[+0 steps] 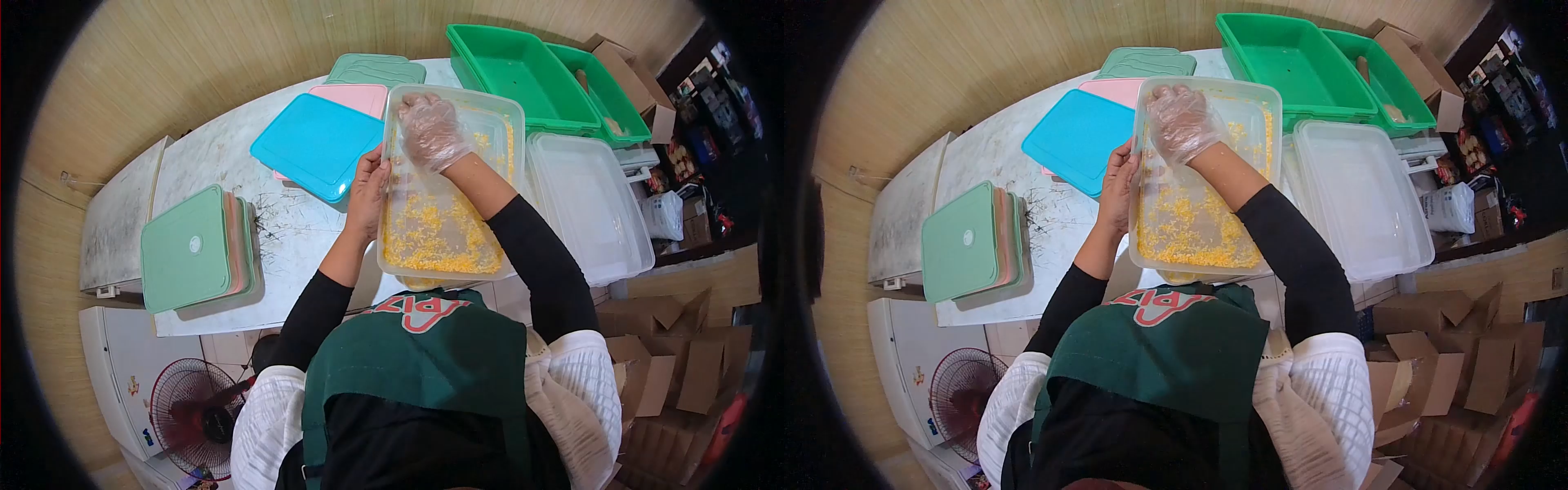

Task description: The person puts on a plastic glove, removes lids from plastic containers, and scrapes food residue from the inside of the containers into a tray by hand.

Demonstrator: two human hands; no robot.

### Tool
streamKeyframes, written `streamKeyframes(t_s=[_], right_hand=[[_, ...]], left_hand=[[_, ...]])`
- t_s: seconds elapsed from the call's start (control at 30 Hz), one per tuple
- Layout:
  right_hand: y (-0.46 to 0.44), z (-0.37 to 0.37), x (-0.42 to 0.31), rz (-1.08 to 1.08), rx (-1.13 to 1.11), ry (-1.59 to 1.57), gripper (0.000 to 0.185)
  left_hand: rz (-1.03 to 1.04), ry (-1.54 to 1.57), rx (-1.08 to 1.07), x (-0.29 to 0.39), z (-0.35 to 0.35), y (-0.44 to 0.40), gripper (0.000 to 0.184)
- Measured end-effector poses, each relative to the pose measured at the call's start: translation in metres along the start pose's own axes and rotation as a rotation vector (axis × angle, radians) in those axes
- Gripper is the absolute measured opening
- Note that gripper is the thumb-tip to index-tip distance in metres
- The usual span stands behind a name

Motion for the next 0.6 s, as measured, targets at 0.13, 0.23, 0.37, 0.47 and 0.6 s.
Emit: streamKeyframes(t_s=[0.13,0.23,0.37,0.47,0.6], right_hand=[[0.0,0.003,0.008,0.159,0.001,0.053,0.029],[-0.008,0.0,0.006,0.263,-0.18,0.119,0.026],[-0.014,0.002,0.001,0.307,-0.268,0.167,0.019],[-0.011,0.007,-0.002,0.296,-0.187,0.191,0.017],[-0.019,-0.007,-0.001,0.297,-0.282,0.209,0.018]], left_hand=[[0.049,-0.096,0.001,0.004,0.0,-0.002,0.031],[0.078,-0.127,0.009,0.001,-0.003,-0.004,0.031],[0.053,-0.119,0.035,0.001,-0.002,0.002,0.031],[0.023,-0.079,0.062,-0.001,-0.005,0.003,0.029],[-0.038,-0.06,0.084,0.0,-0.004,0.003,0.027]])
Point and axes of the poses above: each hand's wrist, its own y-axis away from the middle knuckle, its own z-axis out of the palm, x = y × z, the point moved 3 cm from there along -y, towards the middle knuckle, and after that the axes turned 5 degrees about x, right-handed, at the moved point
